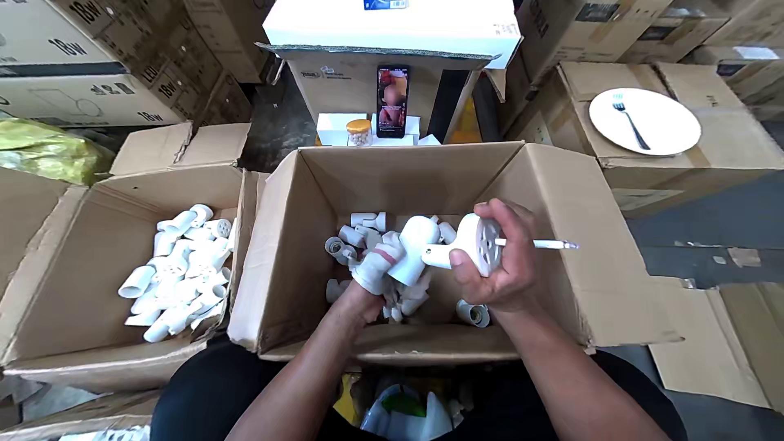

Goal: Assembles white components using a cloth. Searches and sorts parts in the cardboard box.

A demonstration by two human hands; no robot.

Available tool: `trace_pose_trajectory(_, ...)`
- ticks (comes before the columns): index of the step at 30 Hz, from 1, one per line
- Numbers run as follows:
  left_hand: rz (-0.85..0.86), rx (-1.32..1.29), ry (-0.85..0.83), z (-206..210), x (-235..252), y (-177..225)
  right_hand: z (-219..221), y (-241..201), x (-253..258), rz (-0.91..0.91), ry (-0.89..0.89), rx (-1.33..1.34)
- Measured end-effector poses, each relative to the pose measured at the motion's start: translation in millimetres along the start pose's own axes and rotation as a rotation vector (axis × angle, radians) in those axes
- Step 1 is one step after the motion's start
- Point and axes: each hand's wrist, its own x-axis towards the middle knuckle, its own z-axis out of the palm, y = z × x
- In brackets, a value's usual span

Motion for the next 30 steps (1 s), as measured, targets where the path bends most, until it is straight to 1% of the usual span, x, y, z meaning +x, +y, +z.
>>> trace_pose_trajectory(2, 0.056, 0.091, -0.037, -7, -1, -4, -2, 1, 2, 0.041, -0.024, 0.027)
trace_pose_trajectory(6, 0.208, 0.398, -0.154, -21, -6, -3, -3, 9, 5, 0.261, -0.05, 0.197)
trace_pose_trajectory(7, 0.274, 0.503, -0.169, -18, -8, 0, -3, 8, 5, 0.319, -0.051, 0.248)
trace_pose_trajectory(8, 0.382, 0.656, -0.169, -10, -11, 5, -3, 7, 6, 0.386, -0.052, 0.302)
trace_pose_trajectory(10, 0.691, 1.076, -0.162, 8, -9, 17, -2, 2, 9, 0.549, -0.031, 0.394)
trace_pose_trajectory(11, 0.76, 1.23, -0.138, 12, -8, 20, -1, 2, 9, 0.644, -0.01, 0.425)
trace_pose_trajectory(12, 0.76, 1.301, -0.098, 12, -10, 18, 1, 3, 9, 0.743, 0.026, 0.451)
trace_pose_trajectory(13, 0.708, 1.259, -0.058, 5, -15, 11, 3, 5, 6, 0.819, 0.056, 0.463)
trace_pose_trajectory(14, 0.658, 1.194, -0.013, -2, -19, 6, 3, 6, 3, 0.84, 0.068, 0.466)
trace_pose_trajectory(15, 0.626, 1.139, 0.044, -6, -20, 2, 3, 6, 0, 0.803, 0.059, 0.456)
trace_pose_trajectory(16, 0.633, 1.127, 0.113, -8, -18, -1, 2, 4, -1, 0.724, 0.04, 0.425)
trace_pose_trajectory(17, 0.66, 1.173, 0.187, -10, -14, -2, 1, 1, 0, 0.626, 0.016, 0.368)
trace_pose_trajectory(19, 0.668, 1.328, 0.269, -13, -6, 0, -2, -1, 2, 0.425, -0.012, 0.225)
trace_pose_trajectory(20, 0.627, 1.382, 0.251, -14, -4, 3, -5, 0, 5, 0.362, -0.014, 0.174)
trace_pose_trajectory(21, 0.574, 1.384, 0.197, -14, -6, 8, -8, 2, 8, 0.332, -0.014, 0.159)
trace_pose_trajectory(22, 0.509, 1.309, 0.124, -14, -11, 14, -11, 5, 10, 0.337, -0.014, 0.176)
trace_pose_trajectory(24, 0.352, 0.983, 0.006, -20, -17, 21, -16, 12, 13, 0.403, -0.002, 0.273)
trace_pose_trajectory(26, 0.217, 0.651, -0.029, -18, -13, 23, -20, 17, 14, 0.496, -0.029, 0.425)
trace_pose_trajectory(27, 0.146, 0.595, -0.04, -9, -14, 26, -20, 17, 12, 0.532, -0.074, 0.493)
trace_pose_trajectory(28, 0.089, 0.525, -0.091, -9, -13, 23, -18, 15, 9, 0.558, -0.129, 0.53)
trace_pose_trajectory(29, 0.045, 0.454, -0.156, -10, -11, 16, -15, 11, 5, 0.568, -0.178, 0.539)
trace_pose_trajectory(30, 0.022, 0.388, -0.163, -5, -10, 11, -12, 8, 1, 0.555, -0.213, 0.53)
